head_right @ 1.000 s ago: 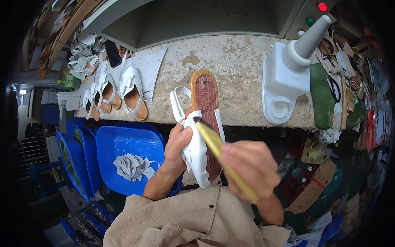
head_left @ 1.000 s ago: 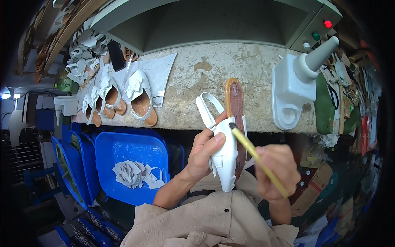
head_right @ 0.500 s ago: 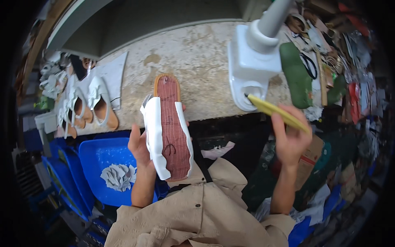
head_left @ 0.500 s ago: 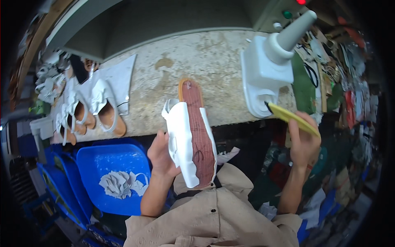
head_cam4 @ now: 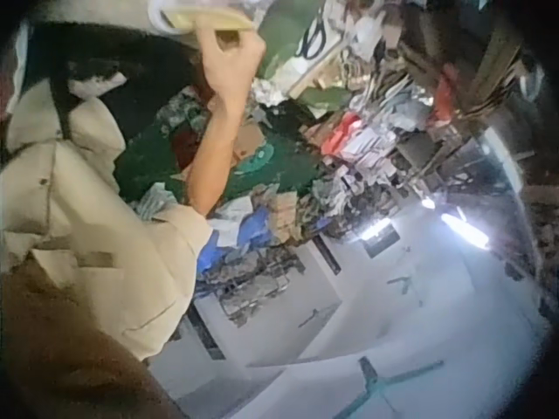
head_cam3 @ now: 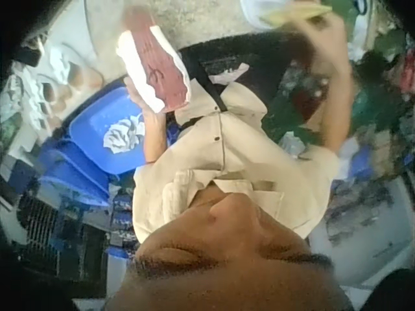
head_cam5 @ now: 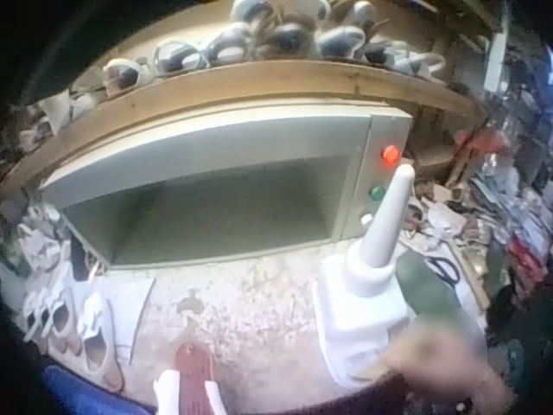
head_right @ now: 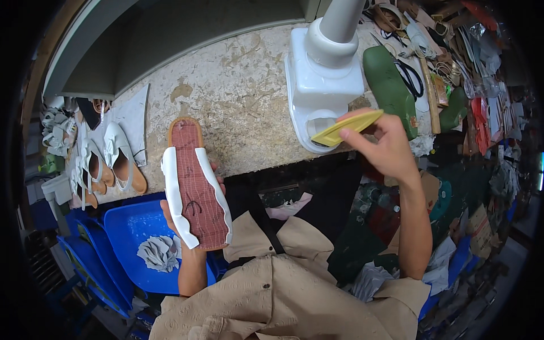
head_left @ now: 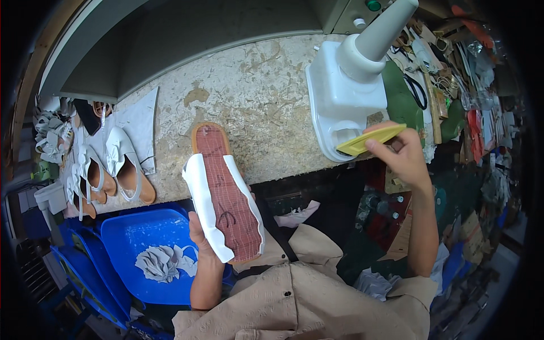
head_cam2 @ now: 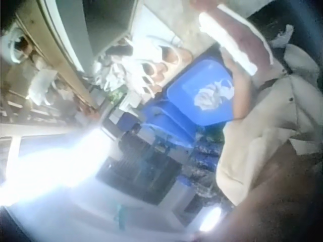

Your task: The person repeatedly picks up white sandals from a wooden shelf and uses a yellow brush to scrub the soles and sides. After cleaning each sandal, the person places it back on the shelf. The process is repeated for multiple sandals throughout the video.

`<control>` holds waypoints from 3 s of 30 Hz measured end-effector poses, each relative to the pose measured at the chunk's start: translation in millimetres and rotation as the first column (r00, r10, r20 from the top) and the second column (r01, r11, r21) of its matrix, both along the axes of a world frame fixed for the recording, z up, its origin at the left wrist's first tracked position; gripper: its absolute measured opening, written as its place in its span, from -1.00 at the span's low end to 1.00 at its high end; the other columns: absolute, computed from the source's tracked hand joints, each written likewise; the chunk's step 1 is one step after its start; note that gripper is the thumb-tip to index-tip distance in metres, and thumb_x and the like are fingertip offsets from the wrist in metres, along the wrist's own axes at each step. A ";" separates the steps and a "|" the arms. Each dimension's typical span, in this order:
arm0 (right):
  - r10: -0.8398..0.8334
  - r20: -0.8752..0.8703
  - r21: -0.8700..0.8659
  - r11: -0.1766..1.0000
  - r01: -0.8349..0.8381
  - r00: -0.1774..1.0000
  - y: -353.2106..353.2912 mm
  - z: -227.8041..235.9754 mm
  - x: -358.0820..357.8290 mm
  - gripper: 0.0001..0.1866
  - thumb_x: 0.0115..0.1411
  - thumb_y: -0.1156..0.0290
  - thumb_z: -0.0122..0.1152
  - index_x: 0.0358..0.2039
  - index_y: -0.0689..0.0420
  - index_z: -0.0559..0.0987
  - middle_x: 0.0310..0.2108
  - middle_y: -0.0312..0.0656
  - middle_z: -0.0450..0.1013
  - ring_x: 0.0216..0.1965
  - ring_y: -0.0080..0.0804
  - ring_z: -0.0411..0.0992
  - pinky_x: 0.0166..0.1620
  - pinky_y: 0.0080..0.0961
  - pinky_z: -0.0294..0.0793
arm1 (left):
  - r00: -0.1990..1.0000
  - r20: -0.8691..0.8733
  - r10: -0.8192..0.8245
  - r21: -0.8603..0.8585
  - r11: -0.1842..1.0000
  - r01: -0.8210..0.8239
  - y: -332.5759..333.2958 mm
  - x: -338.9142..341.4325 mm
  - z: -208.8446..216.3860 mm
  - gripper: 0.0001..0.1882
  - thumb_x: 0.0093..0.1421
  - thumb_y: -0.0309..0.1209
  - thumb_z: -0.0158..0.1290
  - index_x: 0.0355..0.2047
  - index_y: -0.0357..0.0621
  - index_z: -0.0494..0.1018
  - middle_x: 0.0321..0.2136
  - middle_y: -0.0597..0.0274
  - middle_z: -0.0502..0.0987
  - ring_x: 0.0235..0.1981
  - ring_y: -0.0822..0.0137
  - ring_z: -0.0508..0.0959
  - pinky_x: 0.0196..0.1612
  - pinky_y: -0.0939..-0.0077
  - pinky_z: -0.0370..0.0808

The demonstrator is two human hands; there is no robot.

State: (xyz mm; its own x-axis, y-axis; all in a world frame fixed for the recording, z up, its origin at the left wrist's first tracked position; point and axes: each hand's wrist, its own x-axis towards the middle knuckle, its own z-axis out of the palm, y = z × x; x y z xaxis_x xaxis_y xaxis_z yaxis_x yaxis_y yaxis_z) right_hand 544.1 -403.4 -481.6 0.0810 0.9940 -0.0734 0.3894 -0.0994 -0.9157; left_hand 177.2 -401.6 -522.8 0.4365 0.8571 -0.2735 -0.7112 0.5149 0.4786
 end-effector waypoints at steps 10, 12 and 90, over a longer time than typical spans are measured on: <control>-0.167 -0.677 -0.077 0.985 0.156 0.717 -24.2 14.5 -119.4 -0.72 0.15 0.62 0.23 -0.10 0.35 0.48 -0.21 -0.17 0.50 -0.25 -0.59 0.46 -0.18 -0.68 0.43 | 0.960 -0.277 -0.046 0.017 0.998 0.053 -7.2 17.1 9.2 0.11 0.02 0.08 0.26 0.37 -0.11 -0.13 0.06 0.21 0.30 0.07 0.37 0.37 0.09 0.41 0.38; -0.207 -0.648 -0.029 0.968 0.248 0.733 -21.9 20.2 -146.5 -0.73 0.14 0.65 0.24 -0.12 0.35 0.48 -0.21 -0.16 0.50 -0.28 -0.60 0.45 -0.22 -0.69 0.43 | 0.953 -0.295 -0.070 0.067 0.993 0.094 -8.4 13.2 7.9 0.09 0.05 0.05 0.25 0.37 -0.12 -0.14 0.06 0.20 0.30 0.07 0.36 0.38 0.10 0.40 0.38; 0.182 0.245 0.691 0.657 -0.303 0.952 -62.8 16.3 -137.6 -0.82 -0.07 0.45 0.38 -0.37 0.07 0.65 -0.25 -0.15 0.56 -0.22 -0.18 0.49 -0.28 -0.27 0.63 | 0.949 -0.312 0.045 -0.006 0.999 -0.049 25.5 27.8 43.1 -0.56 0.31 -0.19 0.07 0.04 -0.22 0.26 -0.26 0.23 0.49 -0.26 0.50 0.54 -0.23 0.52 0.53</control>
